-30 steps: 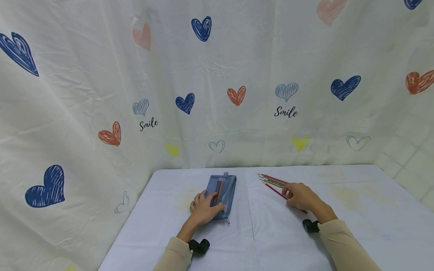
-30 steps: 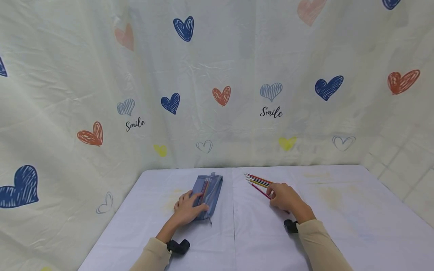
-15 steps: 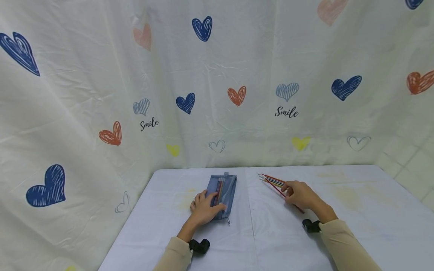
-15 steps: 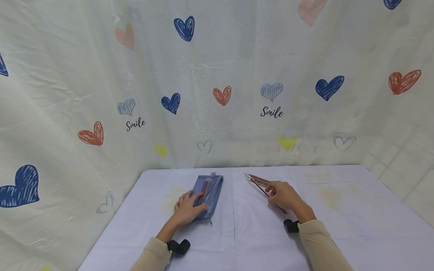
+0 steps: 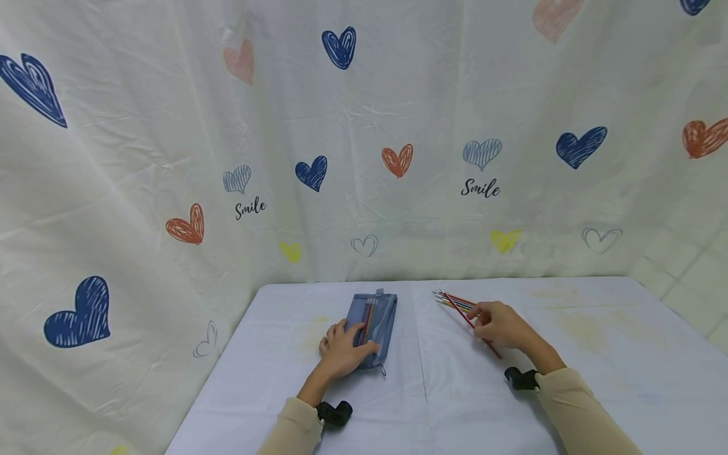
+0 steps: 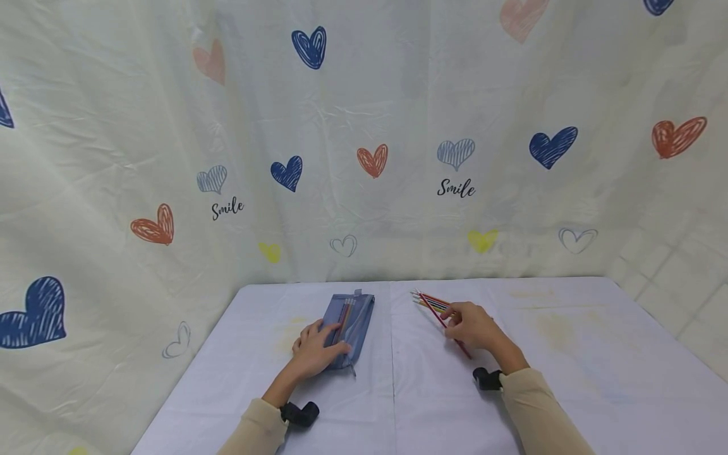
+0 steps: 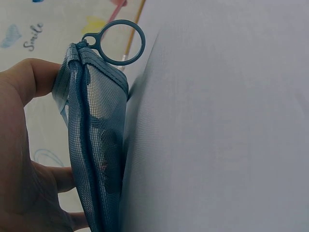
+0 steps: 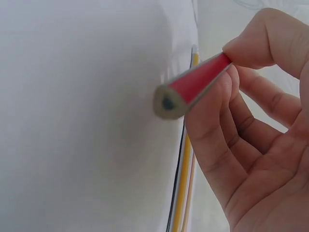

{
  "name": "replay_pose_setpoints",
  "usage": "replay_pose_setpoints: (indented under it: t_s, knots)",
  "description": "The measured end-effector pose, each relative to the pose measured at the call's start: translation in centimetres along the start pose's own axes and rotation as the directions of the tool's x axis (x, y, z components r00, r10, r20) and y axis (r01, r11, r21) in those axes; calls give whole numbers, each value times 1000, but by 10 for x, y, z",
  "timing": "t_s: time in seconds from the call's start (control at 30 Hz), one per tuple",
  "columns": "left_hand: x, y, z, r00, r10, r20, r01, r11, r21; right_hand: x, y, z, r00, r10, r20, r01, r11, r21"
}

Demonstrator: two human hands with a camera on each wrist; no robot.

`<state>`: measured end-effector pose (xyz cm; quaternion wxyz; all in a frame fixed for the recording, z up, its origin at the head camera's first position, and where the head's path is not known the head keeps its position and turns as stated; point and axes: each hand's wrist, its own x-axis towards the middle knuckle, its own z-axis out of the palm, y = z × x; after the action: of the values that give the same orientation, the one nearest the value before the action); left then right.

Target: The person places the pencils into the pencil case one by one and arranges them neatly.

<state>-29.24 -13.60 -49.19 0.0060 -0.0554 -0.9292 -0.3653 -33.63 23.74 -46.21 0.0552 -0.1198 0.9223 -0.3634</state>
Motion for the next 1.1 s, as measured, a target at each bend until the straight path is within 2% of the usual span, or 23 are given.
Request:
replay_pose_setpoints:
  t_s: [0.47,0.67,1.1]
  knots:
    - [1,-1,1,1000,-1,-5,1,1000,6,2,-12,8,995,101,6,-100,978,185]
    - [1,-1,1,1000,-1,-7,1,1000,8,2,-15,12,995,94,19,-96,960,264]
    - [1,-1,1,1000,2,-5,-2,1000,4,5,-21,24,996,83,26,-87,945,315]
